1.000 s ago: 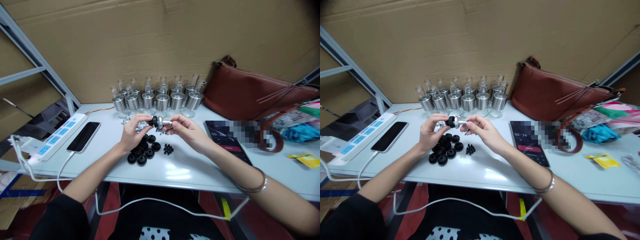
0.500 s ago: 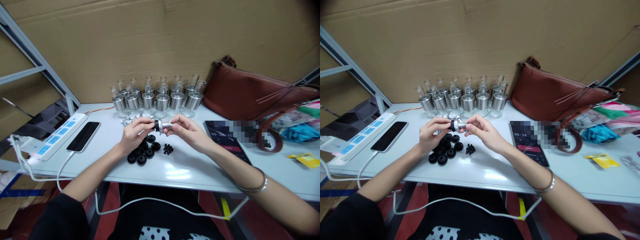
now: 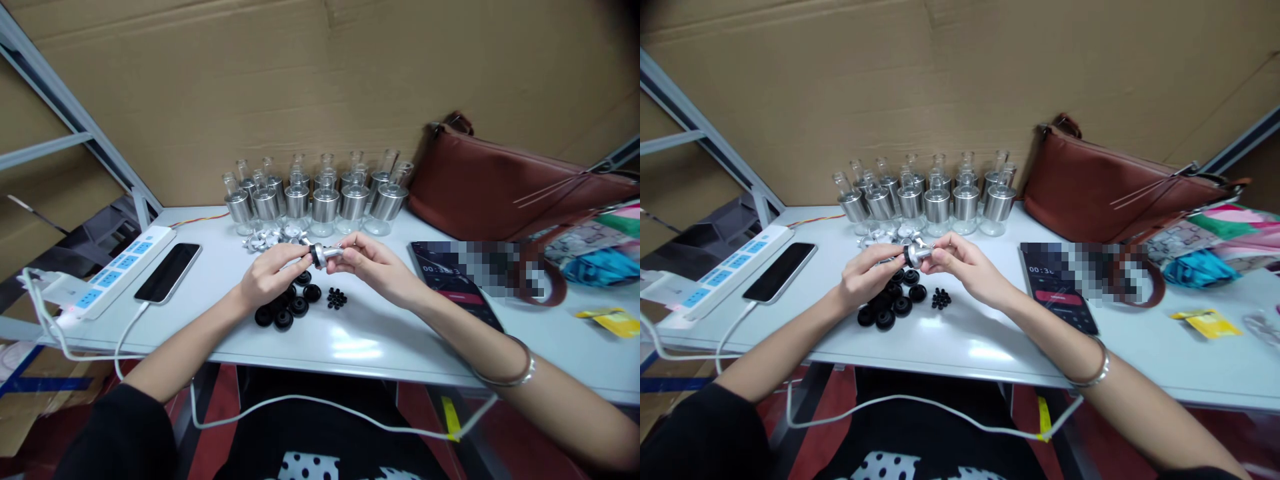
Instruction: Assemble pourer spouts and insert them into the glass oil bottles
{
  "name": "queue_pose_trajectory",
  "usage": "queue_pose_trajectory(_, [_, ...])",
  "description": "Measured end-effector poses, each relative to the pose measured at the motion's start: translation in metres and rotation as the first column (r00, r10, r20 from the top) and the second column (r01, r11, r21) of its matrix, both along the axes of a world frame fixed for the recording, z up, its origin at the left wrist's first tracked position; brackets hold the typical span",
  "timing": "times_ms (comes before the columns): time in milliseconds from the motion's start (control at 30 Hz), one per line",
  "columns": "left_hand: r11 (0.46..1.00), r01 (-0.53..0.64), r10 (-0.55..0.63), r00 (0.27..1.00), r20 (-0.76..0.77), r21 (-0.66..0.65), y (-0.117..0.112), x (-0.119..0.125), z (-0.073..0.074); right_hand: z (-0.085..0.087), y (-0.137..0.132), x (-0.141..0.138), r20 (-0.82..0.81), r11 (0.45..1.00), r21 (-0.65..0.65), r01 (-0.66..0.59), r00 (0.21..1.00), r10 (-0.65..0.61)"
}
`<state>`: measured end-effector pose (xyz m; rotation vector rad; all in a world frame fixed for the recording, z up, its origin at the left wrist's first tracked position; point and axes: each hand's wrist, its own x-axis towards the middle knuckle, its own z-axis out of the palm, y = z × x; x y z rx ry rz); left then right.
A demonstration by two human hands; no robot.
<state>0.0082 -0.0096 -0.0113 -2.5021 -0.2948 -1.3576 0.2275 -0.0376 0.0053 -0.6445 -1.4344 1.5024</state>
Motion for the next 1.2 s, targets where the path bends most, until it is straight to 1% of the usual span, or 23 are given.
queue_pose_trajectory(100, [0.998,-0.049,0.05,0.998,0.037,-0.041,0.0,0.001,0.002,0.001,0.001,-0.001,0.045,0.999,-0.002,0.041,0.998,-0.041])
queue_pose_trajectory(167, [0.995,-0.084,0.087,0.995,0.05,-0.062,-0.001,0.003,0.005,0.001,0.003,-0.002,0.143,0.995,0.039,0.093,0.985,-0.098])
queue_pose_trajectory(233, [0.995,-0.096,0.098,0.995,0.03,-0.04,-0.003,0.006,0.01,0.001,0.005,-0.004,0.252,0.984,0.11,0.137,0.954,-0.161])
queue_pose_trajectory(300, [0.995,-0.093,0.094,0.995,-0.026,0.032,-0.005,0.009,0.013,0.0,0.006,-0.005,0.319,0.975,0.154,0.158,0.926,-0.2])
queue_pose_trajectory(400, [0.987,-0.084,0.098,0.991,-0.095,0.14,-0.006,0.01,0.015,0.001,0.002,-0.007,0.307,0.981,0.114,0.157,0.934,-0.185])
queue_pose_trajectory(467, [0.985,-0.096,0.11,0.99,-0.086,0.146,-0.006,0.009,0.015,0.003,-0.002,-0.009,0.261,0.99,0.069,0.123,0.955,-0.137])
queue_pose_trajectory(567, [0.988,-0.126,0.13,0.991,-0.042,0.094,-0.005,0.007,0.014,0.007,-0.008,-0.017,0.272,0.994,0.083,0.076,0.957,-0.096])
queue_pose_trajectory(667, [0.992,-0.12,0.12,0.993,0.009,0.03,-0.003,0.006,0.012,0.015,-0.008,-0.031,0.315,0.987,0.127,0.103,0.939,-0.139])
queue_pose_trajectory(733, [0.991,-0.125,0.128,0.988,0.08,-0.052,0.0,0.006,0.009,0.022,-0.003,-0.042,0.301,0.986,0.102,0.13,0.941,-0.155])
queue_pose_trajectory(800, [0.974,-0.14,0.172,0.969,0.176,-0.18,0.005,0.005,0.006,0.028,0.004,-0.053,0.275,0.984,0.062,0.165,0.945,-0.176])
queue_pose_trajectory(900, [0.909,-0.128,0.238,0.94,0.243,-0.397,0.011,0.003,0.002,0.03,0.015,-0.066,0.208,0.975,0.026,0.219,0.953,-0.219])
queue_pose_trajectory(1000, [0.811,-0.077,0.248,0.943,0.222,-0.58,0.013,0.002,0.002,0.022,0.024,-0.071,0.143,0.978,-0.005,0.209,0.968,-0.206])
queue_pose_trajectory(1033, [0.766,-0.05,0.238,0.948,0.21,-0.641,0.013,0.002,0.003,0.019,0.025,-0.07,0.135,0.98,-0.006,0.197,0.972,-0.195])
queue_pose_trajectory(1100, [0.659,0.015,0.2,0.96,0.194,-0.752,0.011,0.002,0.005,0.013,0.027,-0.066,0.14,0.987,0.004,0.163,0.977,-0.162])
queue_pose_trajectory(1167, [0.554,0.071,0.156,0.97,0.187,-0.83,0.01,0.003,0.007,0.009,0.027,-0.059,0.164,0.993,0.015,0.118,0.979,-0.119])
queue_pose_trajectory(1200, [0.515,0.088,0.142,0.972,0.186,-0.853,0.01,0.003,0.008,0.008,0.027,-0.056,0.178,0.995,0.02,0.095,0.979,-0.097])
